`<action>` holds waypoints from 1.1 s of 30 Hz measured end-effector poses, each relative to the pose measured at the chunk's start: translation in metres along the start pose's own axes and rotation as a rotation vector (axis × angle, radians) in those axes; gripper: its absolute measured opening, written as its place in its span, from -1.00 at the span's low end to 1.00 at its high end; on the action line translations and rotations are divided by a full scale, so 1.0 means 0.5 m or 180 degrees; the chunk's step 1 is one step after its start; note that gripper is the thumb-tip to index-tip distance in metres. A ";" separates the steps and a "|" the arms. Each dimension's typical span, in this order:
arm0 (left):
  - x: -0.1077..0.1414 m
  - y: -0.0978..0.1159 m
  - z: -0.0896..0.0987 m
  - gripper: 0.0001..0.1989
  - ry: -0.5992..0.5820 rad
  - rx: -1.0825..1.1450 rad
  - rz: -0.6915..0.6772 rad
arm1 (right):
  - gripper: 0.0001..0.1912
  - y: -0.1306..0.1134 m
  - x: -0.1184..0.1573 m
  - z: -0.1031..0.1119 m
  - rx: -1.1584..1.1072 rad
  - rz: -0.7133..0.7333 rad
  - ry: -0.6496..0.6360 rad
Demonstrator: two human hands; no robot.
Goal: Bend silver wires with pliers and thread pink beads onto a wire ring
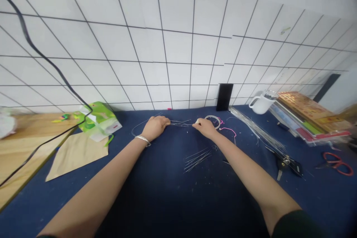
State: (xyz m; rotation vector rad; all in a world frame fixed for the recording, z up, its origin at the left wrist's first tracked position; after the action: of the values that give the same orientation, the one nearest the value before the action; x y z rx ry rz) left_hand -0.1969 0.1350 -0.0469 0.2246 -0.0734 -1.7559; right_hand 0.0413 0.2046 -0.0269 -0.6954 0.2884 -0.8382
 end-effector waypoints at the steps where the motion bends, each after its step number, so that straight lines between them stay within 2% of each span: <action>1: -0.003 -0.007 -0.004 -0.74 0.0019 -0.0016 0.0028 | -0.75 0.002 -0.011 -0.001 0.0007 -0.0007 -0.0030; 5: -0.003 -0.020 -0.015 -0.74 0.0032 -0.0059 0.0021 | -0.65 0.009 -0.007 0.022 -0.0006 -0.0017 0.0060; 9: 0.002 -0.024 -0.018 -0.74 0.0017 -0.0087 -0.0020 | -0.66 0.016 0.054 0.066 0.0083 0.0008 0.0177; 14: 0.008 -0.027 -0.022 -0.73 0.0013 -0.0088 -0.0008 | -0.77 0.051 0.174 0.099 0.0348 -0.0057 0.0063; 19: 0.022 -0.016 -0.010 -0.67 0.0021 -0.0066 0.0014 | -0.76 0.100 0.328 0.125 0.1261 -0.0143 -0.0004; 21: 0.030 -0.001 0.003 -0.66 0.0082 0.0001 0.0076 | -0.77 0.119 0.392 0.136 0.1549 -0.0270 0.0105; 24: 0.039 0.050 0.021 -0.71 0.0107 0.0290 0.0190 | -0.70 0.134 0.470 0.143 0.1828 -0.0369 0.0312; 26: 0.044 0.112 0.022 -0.75 -0.0016 0.0412 0.0060 | -0.56 0.134 0.502 0.138 0.1861 -0.0421 0.0362; 30: 0.053 0.263 -0.001 -0.79 -0.0408 0.0676 -0.0373 | -0.30 0.111 0.516 0.105 0.1881 -0.0432 0.0136; 33: 0.057 0.341 -0.022 -0.82 -0.0601 0.0789 -0.0495 | -0.40 0.088 0.508 0.081 0.1992 -0.0347 0.0077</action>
State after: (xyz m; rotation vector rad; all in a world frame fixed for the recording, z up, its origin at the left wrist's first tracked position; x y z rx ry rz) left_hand -0.0356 0.0741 -0.0313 0.2490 -0.4218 -1.9188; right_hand 0.2514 0.0497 -0.0179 -0.1157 0.0001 -0.9763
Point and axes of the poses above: each hand's wrist, its own x-axis away from the middle knuckle, its own z-axis out of the back of the hand, y = z × x, the point moved 3 cm from there along -x, towards the middle knuckle, and after that the axes turned 10 degrees about -y, right-handed, at the moved point
